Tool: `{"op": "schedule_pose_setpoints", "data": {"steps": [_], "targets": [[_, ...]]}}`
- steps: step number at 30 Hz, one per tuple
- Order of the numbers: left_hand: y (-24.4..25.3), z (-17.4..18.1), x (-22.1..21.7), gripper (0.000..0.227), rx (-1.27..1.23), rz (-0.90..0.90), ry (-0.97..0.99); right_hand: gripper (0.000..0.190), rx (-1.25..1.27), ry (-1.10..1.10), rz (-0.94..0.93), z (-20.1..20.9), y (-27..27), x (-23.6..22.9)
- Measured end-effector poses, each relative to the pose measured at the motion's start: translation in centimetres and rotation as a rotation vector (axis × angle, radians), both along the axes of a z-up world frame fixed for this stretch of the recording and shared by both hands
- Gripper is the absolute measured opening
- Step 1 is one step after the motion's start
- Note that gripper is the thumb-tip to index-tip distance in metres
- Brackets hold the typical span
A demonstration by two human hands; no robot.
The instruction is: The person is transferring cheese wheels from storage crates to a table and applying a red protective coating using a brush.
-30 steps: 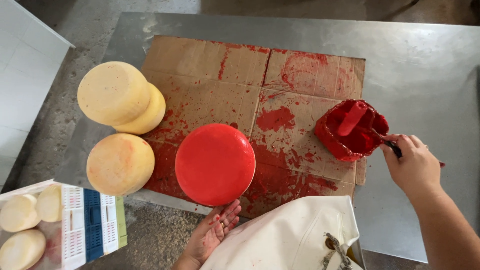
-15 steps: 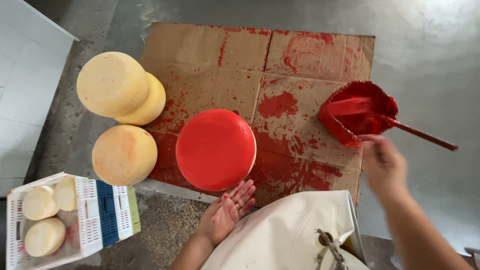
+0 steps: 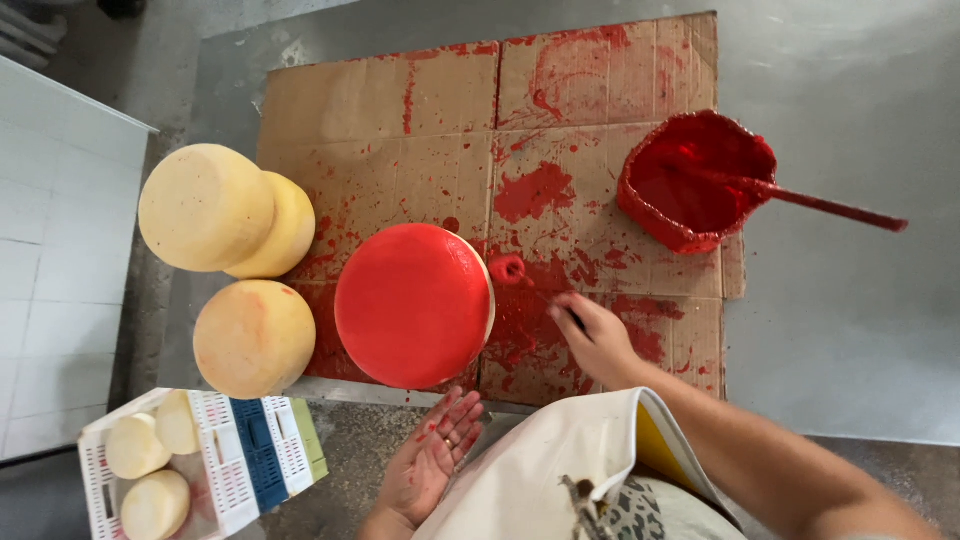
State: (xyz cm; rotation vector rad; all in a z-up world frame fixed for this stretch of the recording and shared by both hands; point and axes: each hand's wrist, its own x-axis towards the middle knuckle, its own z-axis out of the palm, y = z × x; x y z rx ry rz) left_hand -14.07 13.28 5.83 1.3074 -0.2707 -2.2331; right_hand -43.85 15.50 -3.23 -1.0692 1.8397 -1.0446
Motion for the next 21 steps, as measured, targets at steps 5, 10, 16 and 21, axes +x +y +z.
{"op": "schedule_pose_setpoints", "data": {"steps": [5,10,16,21], "targets": [[-0.4,2.4,-0.2,0.06,0.051,0.109,-0.137,0.035,0.054,-0.06,-0.014,2.7,-3.9,0.5],[-2.6,0.6,2.5,0.055,0.004,0.202,-0.233,0.031,-0.122,0.115,0.007,-1.1,0.5,2.2],[-5.9,-2.3,6.7,0.045,-0.103,0.176,-0.218,0.024,-0.306,0.342,0.019,1.3,-0.2,2.4],[-7.4,-2.9,7.5,0.038,-0.077,0.191,-0.253,0.031,-0.286,0.432,-0.002,4.9,-6.4,1.4]]}}
